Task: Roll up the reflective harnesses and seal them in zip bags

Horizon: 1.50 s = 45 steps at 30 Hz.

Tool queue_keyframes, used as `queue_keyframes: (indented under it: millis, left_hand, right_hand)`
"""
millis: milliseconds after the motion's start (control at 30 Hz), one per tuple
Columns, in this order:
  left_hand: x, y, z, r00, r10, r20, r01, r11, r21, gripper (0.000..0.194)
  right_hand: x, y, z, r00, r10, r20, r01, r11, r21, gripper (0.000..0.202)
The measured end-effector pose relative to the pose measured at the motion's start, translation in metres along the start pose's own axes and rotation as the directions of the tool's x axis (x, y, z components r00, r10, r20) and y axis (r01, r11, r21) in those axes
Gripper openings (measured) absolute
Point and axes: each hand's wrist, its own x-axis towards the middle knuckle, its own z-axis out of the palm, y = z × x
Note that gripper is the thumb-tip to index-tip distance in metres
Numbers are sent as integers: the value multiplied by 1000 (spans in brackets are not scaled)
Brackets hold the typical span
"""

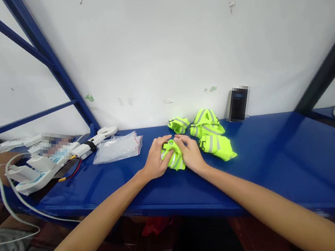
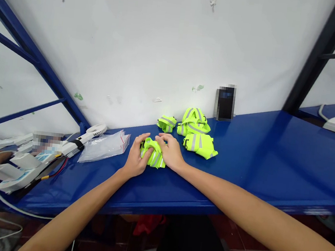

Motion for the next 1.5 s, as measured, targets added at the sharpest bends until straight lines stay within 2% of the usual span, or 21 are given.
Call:
queue_keyframes:
  millis: [100,200,300,567,767,867,933,1000,1133,1200,1300,1400,1500]
  left_hand:
    - [1,0,-2,991,-134,-20,132,989,-67,43]
    - [3,-3,-4,975,-221,-35,216,969,-116,42]
    - [3,-6,-5,967,-255,-18,250,959,-135,35]
    - [-2,-10,-3,949,-315,-12,306,930,-205,30]
    - [-3,-9,-4,960,-279,-15,270,942,-199,31]
    - [-2,-8,-3,970,-235,-59,221,958,-183,34]
    - [-1,-8,-3,978,-191,-83,178,973,-145,41]
    - [0,-7,-4,988,-142,-59,137,987,-89,41]
    - [4,-5,-8,995,-88,-52,87,996,-28,34]
    - [5,-4,-10,994,-69,-85,69,998,-10,30]
    - [5,-6,-12,996,-54,-68,54,999,5,29]
    - [4,-11,-13,998,-58,-38,58,998,19,29]
    - [3,-14,-14,998,-57,-30,58,998,39,26]
  right_hand:
    - [-2,-8,-3,997,49,57,-48,999,-17,50]
    - [-4,-16,-7,977,-18,213,18,1000,1,48]
    - [-4,-19,-9,946,-103,309,122,991,-45,42]
    - [4,-17,-15,921,-48,387,57,998,-11,44]
    - [8,-15,-17,886,-57,460,4,993,115,42]
    - [10,-12,-17,895,-67,441,-6,987,161,40]
    - [10,-12,-17,916,-86,391,30,989,148,41]
    - [9,-13,-17,930,-125,347,95,990,104,44]
    - [4,-17,-15,923,-217,318,217,975,37,41]
    - [2,-17,-12,923,-227,311,234,972,15,41]
    - [-1,-16,-10,924,-234,302,251,968,-17,44]
    - [-2,-16,-12,908,-239,343,270,962,-44,52]
    - [-3,-18,-14,901,-195,387,233,971,-55,64]
